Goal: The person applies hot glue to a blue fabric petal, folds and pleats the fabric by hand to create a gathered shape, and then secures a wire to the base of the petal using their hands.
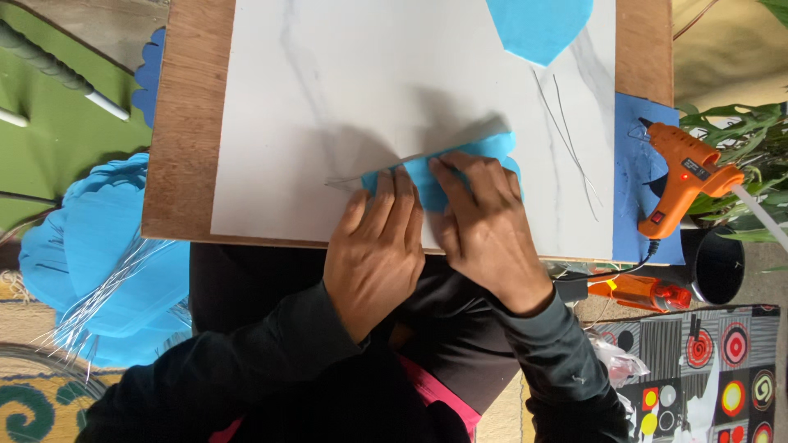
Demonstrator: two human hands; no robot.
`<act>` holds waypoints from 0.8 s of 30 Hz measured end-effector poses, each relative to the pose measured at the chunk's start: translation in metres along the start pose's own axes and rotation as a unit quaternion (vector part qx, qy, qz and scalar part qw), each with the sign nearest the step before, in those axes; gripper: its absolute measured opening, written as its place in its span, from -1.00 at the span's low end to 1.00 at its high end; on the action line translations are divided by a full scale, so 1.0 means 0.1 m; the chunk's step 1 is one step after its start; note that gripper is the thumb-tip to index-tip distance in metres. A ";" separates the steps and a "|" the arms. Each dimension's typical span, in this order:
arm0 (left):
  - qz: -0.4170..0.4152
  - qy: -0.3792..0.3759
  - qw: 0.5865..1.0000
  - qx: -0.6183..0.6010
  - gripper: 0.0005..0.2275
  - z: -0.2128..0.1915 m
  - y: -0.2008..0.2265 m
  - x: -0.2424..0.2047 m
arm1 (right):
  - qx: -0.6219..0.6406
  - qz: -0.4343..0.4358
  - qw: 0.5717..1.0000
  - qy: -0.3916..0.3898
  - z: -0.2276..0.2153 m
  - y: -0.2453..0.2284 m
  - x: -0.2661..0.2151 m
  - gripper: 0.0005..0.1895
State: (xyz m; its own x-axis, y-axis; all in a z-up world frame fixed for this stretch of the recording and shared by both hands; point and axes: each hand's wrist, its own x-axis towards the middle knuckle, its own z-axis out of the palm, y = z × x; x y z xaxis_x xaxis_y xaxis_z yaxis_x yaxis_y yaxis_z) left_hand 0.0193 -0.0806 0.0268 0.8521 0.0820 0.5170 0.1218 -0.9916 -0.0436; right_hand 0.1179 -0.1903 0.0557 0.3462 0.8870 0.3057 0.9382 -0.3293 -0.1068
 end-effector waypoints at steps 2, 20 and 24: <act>-0.008 -0.004 1.000 -0.011 -0.66 0.01 0.01 0.01 | -0.017 0.000 1.000 -0.001 0.00 0.00 0.02 -0.62; -0.032 0.016 0.998 -0.055 -0.63 0.09 0.02 -0.06 | -0.112 0.016 0.993 -0.025 0.02 -0.12 0.06 -0.59; -0.050 0.030 0.995 -0.081 -0.64 0.08 0.04 0.00 | -0.146 0.024 0.988 -0.032 0.00 -0.17 0.14 -0.64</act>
